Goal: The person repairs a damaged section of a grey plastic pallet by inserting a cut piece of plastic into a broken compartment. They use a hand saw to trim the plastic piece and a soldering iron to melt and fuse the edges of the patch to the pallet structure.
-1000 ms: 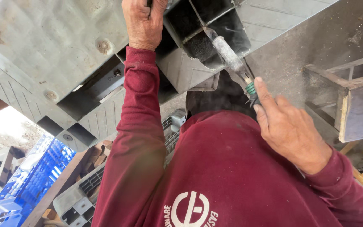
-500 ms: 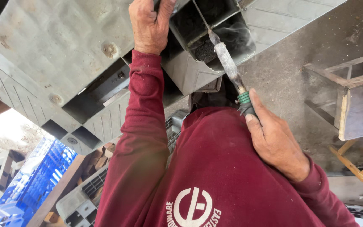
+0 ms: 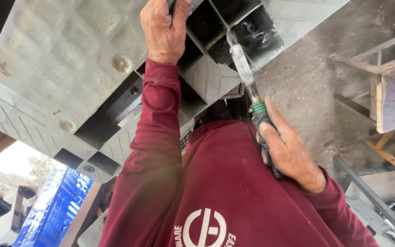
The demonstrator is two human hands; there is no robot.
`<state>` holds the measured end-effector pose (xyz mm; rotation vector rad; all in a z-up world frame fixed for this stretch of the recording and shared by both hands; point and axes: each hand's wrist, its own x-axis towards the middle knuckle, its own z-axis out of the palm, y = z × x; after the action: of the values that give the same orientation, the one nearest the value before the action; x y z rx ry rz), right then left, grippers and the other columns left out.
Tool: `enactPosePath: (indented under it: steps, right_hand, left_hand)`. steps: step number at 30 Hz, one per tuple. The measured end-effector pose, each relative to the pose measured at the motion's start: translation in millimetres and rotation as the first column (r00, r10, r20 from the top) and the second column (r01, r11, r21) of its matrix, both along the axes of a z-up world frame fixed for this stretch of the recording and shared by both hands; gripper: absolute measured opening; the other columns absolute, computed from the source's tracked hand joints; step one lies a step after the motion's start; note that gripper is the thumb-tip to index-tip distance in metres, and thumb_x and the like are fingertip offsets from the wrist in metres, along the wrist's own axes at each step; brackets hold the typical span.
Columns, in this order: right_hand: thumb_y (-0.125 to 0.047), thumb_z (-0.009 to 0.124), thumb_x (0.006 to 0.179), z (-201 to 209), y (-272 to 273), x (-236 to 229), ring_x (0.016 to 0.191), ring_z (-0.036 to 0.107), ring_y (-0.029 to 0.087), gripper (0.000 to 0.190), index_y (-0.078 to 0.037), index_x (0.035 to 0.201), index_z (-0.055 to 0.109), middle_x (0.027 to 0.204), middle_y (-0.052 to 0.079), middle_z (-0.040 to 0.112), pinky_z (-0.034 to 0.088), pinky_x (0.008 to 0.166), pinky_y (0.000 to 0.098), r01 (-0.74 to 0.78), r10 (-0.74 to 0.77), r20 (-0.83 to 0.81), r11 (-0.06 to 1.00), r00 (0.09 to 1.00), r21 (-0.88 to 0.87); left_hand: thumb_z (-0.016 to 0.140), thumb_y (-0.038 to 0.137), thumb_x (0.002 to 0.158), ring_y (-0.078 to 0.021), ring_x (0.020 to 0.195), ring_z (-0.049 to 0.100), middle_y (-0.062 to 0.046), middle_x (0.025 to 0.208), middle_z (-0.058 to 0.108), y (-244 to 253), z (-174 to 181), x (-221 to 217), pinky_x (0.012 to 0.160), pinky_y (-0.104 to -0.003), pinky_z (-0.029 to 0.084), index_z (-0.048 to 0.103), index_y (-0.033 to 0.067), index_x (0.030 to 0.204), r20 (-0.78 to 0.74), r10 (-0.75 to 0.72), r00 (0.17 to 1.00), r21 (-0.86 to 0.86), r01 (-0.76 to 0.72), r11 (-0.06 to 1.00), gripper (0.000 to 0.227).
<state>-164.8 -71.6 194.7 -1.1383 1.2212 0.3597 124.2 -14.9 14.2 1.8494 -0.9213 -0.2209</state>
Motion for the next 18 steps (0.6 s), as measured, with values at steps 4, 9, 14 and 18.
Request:
enactPosePath:
  steps: [4, 9, 14, 18]
  right_hand:
    - [-0.018, 0.046, 0.1, 0, 1, -1, 0.046, 0.049, 0.01, 0.066, -0.011, 0.163, 0.029, 0.074, 0.002, 0.056, 0.046, 0.042, 0.0259, 0.002, -0.002, 0.012, 1.0, 1.0, -0.02]
    - [-0.017, 0.047, 0.1, -3, 5, -2, 0.044, 0.049, 0.01, 0.066, -0.012, 0.162, 0.028, 0.074, 0.003, 0.057, 0.046, 0.041, 0.0263, 0.066, -0.066, 0.022, 0.998, 0.998, 0.02]
    - [-0.018, 0.046, 0.1, -4, 4, -2, 0.045, 0.049, 0.008, 0.066, -0.013, 0.163, 0.028, 0.075, 0.002, 0.057, 0.046, 0.042, 0.0239, 0.091, -0.092, 0.044, 0.995, 0.995, 0.033]
    - [-0.018, 0.05, 0.102, -5, 7, -7, 0.052, 0.051, 0.017, 0.067, -0.014, 0.166, 0.029, 0.077, 0.009, 0.056, 0.047, 0.049, 0.0314, -0.024, 0.022, -0.027, 0.998, 0.999, -0.052]
  left_hand:
    - [0.069, 0.029, 0.107, -0.0325, 0.074, 0.063, -0.013, 0.08, 0.064, -4, -3, 3, 0.068, -0.041, 0.049, 0.062, 0.002, 0.097, 0.04, 0.003, 0.999, -0.005, -0.003, 1.0, 0.03]
    - [0.067, 0.032, 0.106, -0.0262, 0.067, 0.06, -0.009, 0.077, 0.062, -6, 4, 2, 0.063, -0.037, 0.049, 0.066, 0.0014, 0.103, -0.018, -0.006, 1.0, 0.008, 0.006, 1.0, 0.031]
    - [0.065, 0.034, 0.109, -0.0254, 0.071, 0.062, -0.009, 0.081, 0.063, -6, 4, 1, 0.066, -0.036, 0.05, 0.064, 0.0007, 0.104, -0.024, -0.013, 1.0, -0.055, 0.011, 0.998, 0.034]
    - [0.068, 0.033, 0.108, -0.0274, 0.069, 0.06, -0.009, 0.075, 0.062, -4, -5, 4, 0.064, -0.038, 0.046, 0.062, 0.0019, 0.091, 0.036, 0.007, 0.999, -0.001, -0.007, 1.0, 0.036]
